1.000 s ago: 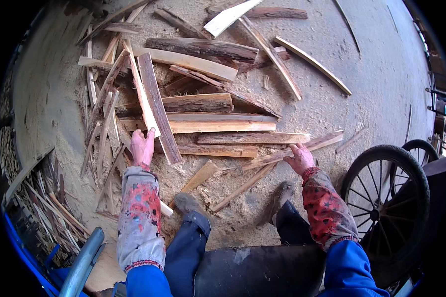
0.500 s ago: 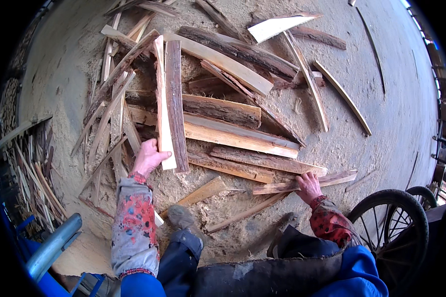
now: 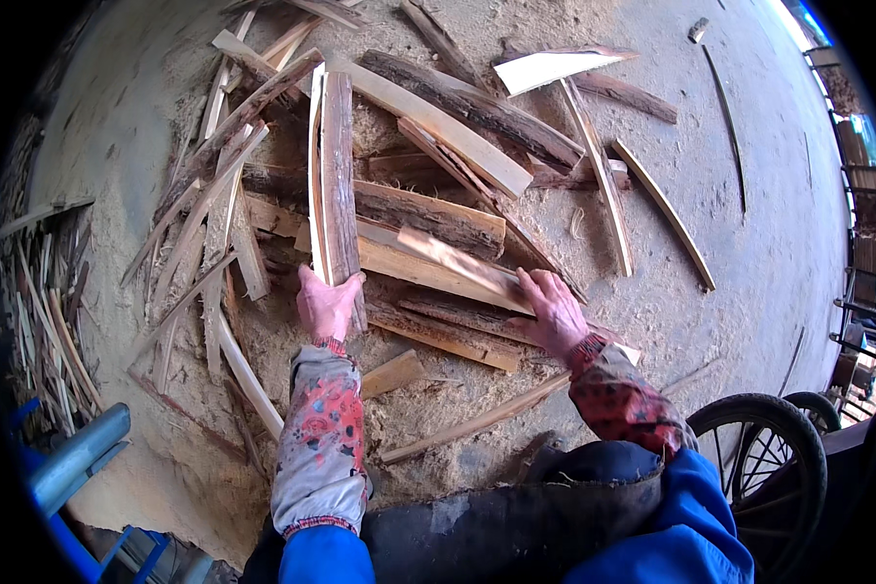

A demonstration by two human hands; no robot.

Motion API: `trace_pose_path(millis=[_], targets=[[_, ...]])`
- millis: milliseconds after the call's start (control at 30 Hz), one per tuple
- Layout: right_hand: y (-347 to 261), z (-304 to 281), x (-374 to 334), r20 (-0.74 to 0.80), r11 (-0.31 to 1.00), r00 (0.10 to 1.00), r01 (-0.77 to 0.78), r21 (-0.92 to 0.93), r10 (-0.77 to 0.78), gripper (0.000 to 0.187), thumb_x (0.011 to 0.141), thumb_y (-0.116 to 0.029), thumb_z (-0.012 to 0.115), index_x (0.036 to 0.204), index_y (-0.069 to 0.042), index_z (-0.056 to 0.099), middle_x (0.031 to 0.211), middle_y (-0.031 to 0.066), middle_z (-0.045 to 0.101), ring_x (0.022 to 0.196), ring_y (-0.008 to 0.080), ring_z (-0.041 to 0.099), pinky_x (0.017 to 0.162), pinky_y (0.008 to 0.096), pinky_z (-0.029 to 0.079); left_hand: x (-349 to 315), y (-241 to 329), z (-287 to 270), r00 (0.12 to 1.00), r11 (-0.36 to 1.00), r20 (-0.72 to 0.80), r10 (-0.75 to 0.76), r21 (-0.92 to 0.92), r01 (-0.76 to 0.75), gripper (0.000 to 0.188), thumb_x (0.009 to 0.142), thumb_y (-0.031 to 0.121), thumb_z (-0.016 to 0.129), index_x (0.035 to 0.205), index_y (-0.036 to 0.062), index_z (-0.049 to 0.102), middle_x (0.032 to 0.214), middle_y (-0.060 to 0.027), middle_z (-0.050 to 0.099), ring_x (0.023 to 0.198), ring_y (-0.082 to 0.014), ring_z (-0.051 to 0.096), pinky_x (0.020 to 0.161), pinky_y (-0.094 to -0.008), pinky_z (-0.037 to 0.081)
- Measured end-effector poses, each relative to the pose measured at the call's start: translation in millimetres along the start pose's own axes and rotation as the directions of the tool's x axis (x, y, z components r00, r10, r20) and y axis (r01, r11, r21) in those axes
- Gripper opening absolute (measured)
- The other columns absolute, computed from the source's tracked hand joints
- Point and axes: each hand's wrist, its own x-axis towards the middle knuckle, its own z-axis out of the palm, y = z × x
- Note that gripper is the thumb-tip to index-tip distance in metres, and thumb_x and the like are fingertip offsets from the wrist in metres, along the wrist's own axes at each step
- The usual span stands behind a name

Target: The person walks through a lumber workshop, retrieves a metal cart, and then repeatedly picks up small wooden planks and offcuts from the floor, placing them into the cart.

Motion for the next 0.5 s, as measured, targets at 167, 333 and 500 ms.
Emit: trace_pose_path(millis=[167,333,500], targets=[[34.1,43.0,-13.5,0.102,0.984,0.989,-0.087,-0.153,0.104,0.092,0.062,-0.029,0.081,0.138,-0.005,0.034,0.123,0.0178,0.046,0.117,0.0355,0.043,0.099,0.0439,0.036,-23.9,-14.9,-12.7,0.986,0.994,0.163,-0.042,-0.093,0.058,0.056,0.061,0.025,0.082,0.098,-0.0052,0.053,0.091,-0.0229,0.065,0.081,-0.0324,0.065,0.075,-0.0406,0.051],[46.5,40.5,-7.3,0.163,0.982,0.975,-0.129,-0.140,0.151,0.087,0.060,-0.026,0.081,0.132,-0.006,0.038,0.112,0.0167,0.049,0.107,0.0347,0.047,0.090,0.0442,0.041,-139.2,3.8,13.4,0.876,0.836,0.414,-0.246,-0.368,0.408,0.053,0.067,0.022,0.080,0.106,-0.0043,0.054,0.104,-0.0202,0.062,0.092,-0.0290,0.062,0.087,-0.0465,0.050],[54.4,37.7,1.6,0.285,0.987,0.947,-0.121,-0.102,0.146,0.073,0.061,-0.033,0.078,0.120,-0.003,0.047,0.107,0.0166,0.053,0.105,0.0340,0.051,0.090,0.0412,0.043,-196.5,14.8,53.9,0.808,0.708,0.471,-0.353,-0.430,0.560,0.043,0.072,0.013,0.079,0.106,-0.0045,0.060,0.101,-0.0153,0.066,0.093,-0.0219,0.063,0.086,-0.0345,0.050]])
